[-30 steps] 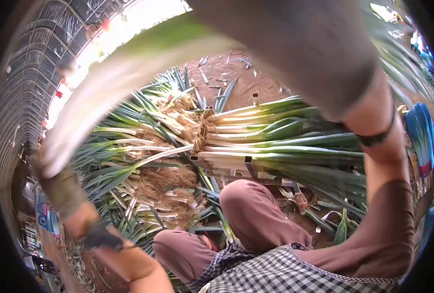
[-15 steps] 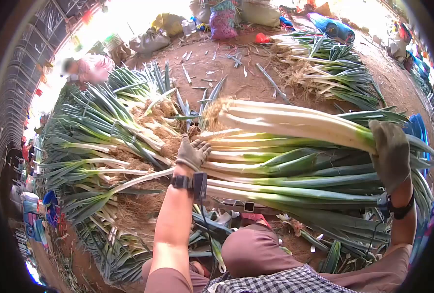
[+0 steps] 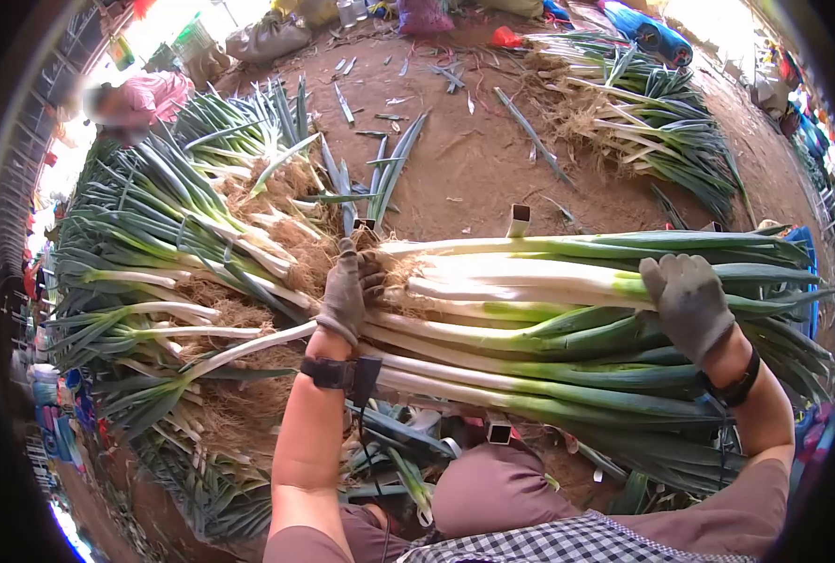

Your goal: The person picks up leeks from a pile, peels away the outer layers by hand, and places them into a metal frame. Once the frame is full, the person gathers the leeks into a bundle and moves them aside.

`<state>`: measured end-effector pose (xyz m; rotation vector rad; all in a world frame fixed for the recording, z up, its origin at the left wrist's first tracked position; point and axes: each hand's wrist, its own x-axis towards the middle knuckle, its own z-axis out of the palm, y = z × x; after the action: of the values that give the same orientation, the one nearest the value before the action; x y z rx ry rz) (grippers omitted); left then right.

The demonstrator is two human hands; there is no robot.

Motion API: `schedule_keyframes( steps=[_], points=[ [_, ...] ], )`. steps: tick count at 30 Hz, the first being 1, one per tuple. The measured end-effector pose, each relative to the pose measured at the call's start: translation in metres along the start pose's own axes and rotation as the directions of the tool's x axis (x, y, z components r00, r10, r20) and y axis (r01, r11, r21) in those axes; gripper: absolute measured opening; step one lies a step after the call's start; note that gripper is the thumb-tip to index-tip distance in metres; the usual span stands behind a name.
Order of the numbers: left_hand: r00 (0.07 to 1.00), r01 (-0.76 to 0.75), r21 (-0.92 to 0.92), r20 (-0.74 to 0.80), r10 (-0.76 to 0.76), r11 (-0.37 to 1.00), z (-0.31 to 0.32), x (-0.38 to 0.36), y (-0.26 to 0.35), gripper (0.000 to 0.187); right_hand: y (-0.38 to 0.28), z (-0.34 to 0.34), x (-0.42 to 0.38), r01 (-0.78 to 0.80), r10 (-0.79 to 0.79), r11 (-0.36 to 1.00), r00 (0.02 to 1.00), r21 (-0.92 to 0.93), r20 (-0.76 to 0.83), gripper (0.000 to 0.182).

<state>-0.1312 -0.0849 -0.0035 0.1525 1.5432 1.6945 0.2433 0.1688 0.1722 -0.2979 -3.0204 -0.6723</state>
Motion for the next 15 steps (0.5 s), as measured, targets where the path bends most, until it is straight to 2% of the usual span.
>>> schedule_keyframes(
  steps=[2, 3, 5, 7, 10, 12, 13, 15],
  points=[
    [0.998, -0.05, 0.048, 0.025, 0.049, 0.998, 0.003, -0.003, 0.004, 0.076, -0.004, 0.006, 0.016, 0.021, -0.024, 0.995, 0.999, 0.094, 0.039, 0.046],
    [0.997, -0.07, 0.066, 0.045, 0.067, 0.995, -0.002, 0.003, -0.001, 0.077, -0.007, 0.018, 0.022, 0.021, -0.03, 0.995, 0.996, 0.1, 0.084, 0.059],
    [0.996, -0.058, 0.129, 0.079, 0.049, 0.99, 0.011, -0.011, 0.011, 0.081, -0.016, 0.026, 0.032, 0.028, -0.035, 0.997, 0.993, 0.065, 0.11, 0.059],
    [0.991, -0.13, 0.298, 0.079, 0.111, 0.946, 0.005, -0.007, 0.004, 0.08, -0.023, 0.029, 0.038, 0.049, -0.054, 0.998, 0.992, 0.04, 0.114, 0.056],
    [0.968, -0.249, 0.503, 0.122, 0.218, 0.827, -0.001, 0.004, -0.011, 0.072, -0.03, 0.047, 0.036, 0.081, -0.071, 0.992, 0.993, -0.096, 0.098, 0.053],
    [0.962, -0.251, 0.697, 0.105, 0.25, 0.672, 0.02, -0.023, 0.012, 0.067, -0.037, 0.048, 0.042, 0.096, -0.078, 0.991, 0.982, -0.096, 0.17, 0.053],
    [0.961, -0.263, 0.617, 0.095, 0.262, 0.742, 0.032, -0.034, 0.02, 0.055, -0.039, 0.047, 0.046, 0.102, -0.08, 0.99, 0.976, -0.096, 0.204, 0.052],
    [0.941, -0.317, 0.614, 0.106, 0.323, 0.723, 0.027, -0.025, 0.004, 0.05, -0.042, 0.045, 0.051, 0.095, -0.082, 0.995, 0.967, -0.041, 0.24, 0.052]
  ],
)
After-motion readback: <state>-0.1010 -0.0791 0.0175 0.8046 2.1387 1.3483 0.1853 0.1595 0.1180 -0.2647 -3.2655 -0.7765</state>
